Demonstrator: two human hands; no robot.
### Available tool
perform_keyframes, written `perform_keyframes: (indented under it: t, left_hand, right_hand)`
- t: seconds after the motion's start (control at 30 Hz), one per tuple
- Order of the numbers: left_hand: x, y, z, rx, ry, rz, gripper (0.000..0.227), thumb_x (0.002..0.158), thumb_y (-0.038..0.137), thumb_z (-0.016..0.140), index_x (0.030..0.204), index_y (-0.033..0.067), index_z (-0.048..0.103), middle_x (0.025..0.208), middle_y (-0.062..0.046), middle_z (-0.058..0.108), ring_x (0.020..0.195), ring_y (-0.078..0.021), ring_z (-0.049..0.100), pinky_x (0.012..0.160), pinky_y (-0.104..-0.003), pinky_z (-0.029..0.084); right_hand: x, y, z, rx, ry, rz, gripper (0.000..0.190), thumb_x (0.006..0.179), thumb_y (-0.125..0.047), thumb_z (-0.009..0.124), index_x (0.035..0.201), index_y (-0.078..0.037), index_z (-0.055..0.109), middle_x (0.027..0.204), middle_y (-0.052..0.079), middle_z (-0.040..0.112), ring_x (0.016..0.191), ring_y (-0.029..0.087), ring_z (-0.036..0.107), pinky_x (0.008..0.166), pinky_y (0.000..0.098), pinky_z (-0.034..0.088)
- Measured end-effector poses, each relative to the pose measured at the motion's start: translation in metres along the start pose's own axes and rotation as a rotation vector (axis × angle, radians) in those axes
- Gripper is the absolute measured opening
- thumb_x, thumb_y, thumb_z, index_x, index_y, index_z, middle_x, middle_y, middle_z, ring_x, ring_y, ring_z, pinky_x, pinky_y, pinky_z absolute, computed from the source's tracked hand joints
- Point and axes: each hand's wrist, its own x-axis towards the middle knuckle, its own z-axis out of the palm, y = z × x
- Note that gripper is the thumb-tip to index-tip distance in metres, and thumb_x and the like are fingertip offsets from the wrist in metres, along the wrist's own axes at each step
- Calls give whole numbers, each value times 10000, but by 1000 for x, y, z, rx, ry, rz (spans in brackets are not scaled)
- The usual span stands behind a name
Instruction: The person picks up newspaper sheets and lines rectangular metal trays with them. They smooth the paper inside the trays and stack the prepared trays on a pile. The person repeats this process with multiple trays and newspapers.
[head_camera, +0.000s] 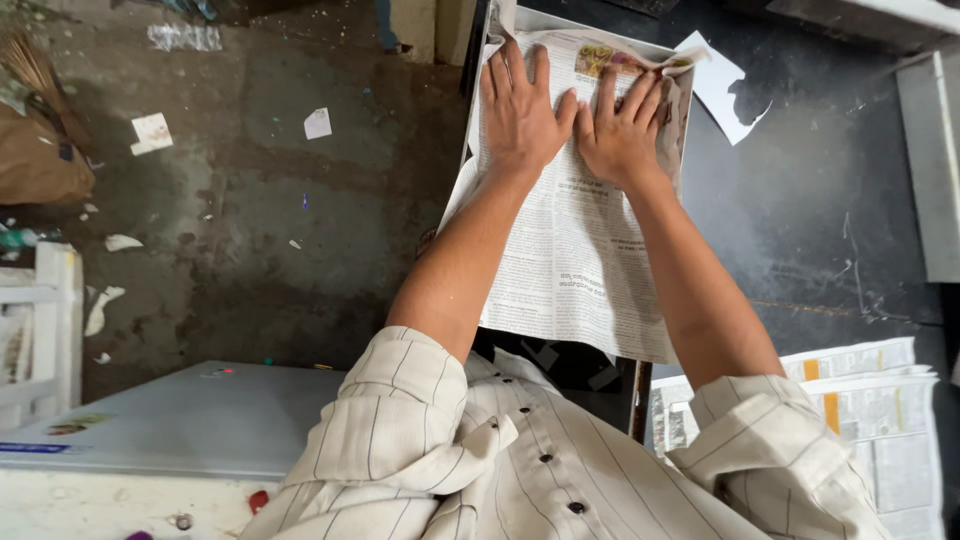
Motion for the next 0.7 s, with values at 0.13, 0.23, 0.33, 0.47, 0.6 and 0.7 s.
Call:
perform_keyframes:
  t: [0.13,0.23,0.33,0.47,0.6,0.7]
  left_hand:
    - [1,-1,4,-24,-45,-7,736,944,514,571,1452,0,431,1489,-314,368,1408,-472,353,1205,-567,231]
    - [1,-3,8,-25,-44,1,733,955,509,561,1455,-7,414,1481,-318,364,1408,-477,348,1201,-573,234]
    - [1,-5,14,-18,-15,15,727,973,506,554,1457,-17,407,1486,-326,360,1411,-475,347,1206,-569,240]
    - [1,-6,17,0,18,27,727,972,517,545,1448,-17,414,1479,-331,358,1405,-472,345,1205,-570,235]
    - [3,-6,20,0,-57,31,727,1007,536,522,1468,-15,412,1485,-333,352,1415,-464,340,1216,-585,210]
    - [7,-5,19,29,-48,28,769,958,584,515,1456,7,413,1450,-318,381,1364,-485,339,1162,-592,208]
  right_hand:
    - [-41,-21,-38,-128,-379,-78,817,999,-602,272,1651,-187,8,1694,205,-117,1549,440,-121,1228,669,59]
    - [-83,-42,-43,-208,-567,-228,963,928,-699,395,1626,-175,-13,1676,203,-166,1520,405,-185,1200,641,33]
    - [-104,-57,-37,-188,-589,-365,867,978,-674,378,1625,-187,68,1664,283,-140,1526,454,-193,1221,627,54]
    - [-106,-72,-34,-121,-511,-456,842,1022,-619,392,1642,-135,91,1574,429,-109,1482,559,-157,1223,634,94]
    - [-118,-92,-36,-165,-512,-454,803,1012,-577,417,1638,-183,107,1586,403,-77,1480,586,-103,1202,634,138]
    - [-132,-106,-34,-248,-540,-547,732,1054,-493,459,1631,-174,142,1671,286,-19,1458,618,4,1157,684,209]
